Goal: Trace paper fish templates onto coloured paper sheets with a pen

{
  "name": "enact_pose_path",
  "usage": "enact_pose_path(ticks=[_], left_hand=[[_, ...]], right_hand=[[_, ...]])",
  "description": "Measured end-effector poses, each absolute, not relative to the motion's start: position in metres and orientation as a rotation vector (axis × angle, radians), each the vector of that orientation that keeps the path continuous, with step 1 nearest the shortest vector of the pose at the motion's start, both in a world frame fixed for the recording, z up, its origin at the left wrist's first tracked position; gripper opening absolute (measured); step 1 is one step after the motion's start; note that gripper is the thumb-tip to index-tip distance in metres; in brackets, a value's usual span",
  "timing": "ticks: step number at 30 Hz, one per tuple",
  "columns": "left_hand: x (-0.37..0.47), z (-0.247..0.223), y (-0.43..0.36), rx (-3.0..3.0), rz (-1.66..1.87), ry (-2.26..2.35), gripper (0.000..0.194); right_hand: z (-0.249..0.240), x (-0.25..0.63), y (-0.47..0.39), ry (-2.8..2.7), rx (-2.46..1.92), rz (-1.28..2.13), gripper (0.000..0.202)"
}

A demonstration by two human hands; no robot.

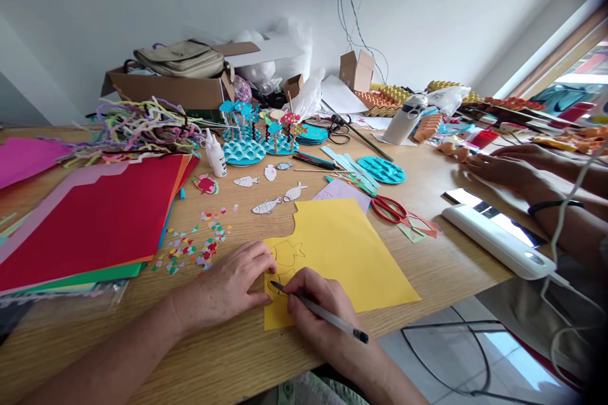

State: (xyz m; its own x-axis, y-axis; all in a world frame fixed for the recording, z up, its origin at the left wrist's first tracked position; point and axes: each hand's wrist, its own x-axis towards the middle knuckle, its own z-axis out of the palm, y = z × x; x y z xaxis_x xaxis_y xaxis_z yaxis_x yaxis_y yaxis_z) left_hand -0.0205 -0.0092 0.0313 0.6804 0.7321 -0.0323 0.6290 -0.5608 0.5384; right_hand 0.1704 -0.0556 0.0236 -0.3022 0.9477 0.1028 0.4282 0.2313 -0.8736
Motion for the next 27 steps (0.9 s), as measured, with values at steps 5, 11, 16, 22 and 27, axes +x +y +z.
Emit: enact_pose_path(ticks=[5,11,16,22,27], left_hand=[[-0.0209,0.0316,-0.0096,2.382,0.257,1.052,0.021],[-0.0215,0.0297,-0.0091,2.390,0.283,1.037,0.019],[-0.0217,0.0285,-0.0087,2.393,0.283,1.051,0.018],[-0.0218,0.0295,-0.0083,2.397,0.265,1.053,0.021],[-0.0213,0.0311,-0.0088,2.389,0.239,1.057,0.028]], right_hand=[[0.0244,0.1696,-0.0562,-1.854,-1.270,1.003,0.010],[0.0272,0.1704,-0.0564,-1.857,-1.272,1.016,0.010],[0.0284,0.1696,-0.0557,-1.866,-1.279,1.018,0.011],[0.0290,0.1690,-0.0554,-1.895,-1.269,0.987,0.011],[0.0286,0.1698,-0.0561,-1.889,-1.256,0.976,0.011]])
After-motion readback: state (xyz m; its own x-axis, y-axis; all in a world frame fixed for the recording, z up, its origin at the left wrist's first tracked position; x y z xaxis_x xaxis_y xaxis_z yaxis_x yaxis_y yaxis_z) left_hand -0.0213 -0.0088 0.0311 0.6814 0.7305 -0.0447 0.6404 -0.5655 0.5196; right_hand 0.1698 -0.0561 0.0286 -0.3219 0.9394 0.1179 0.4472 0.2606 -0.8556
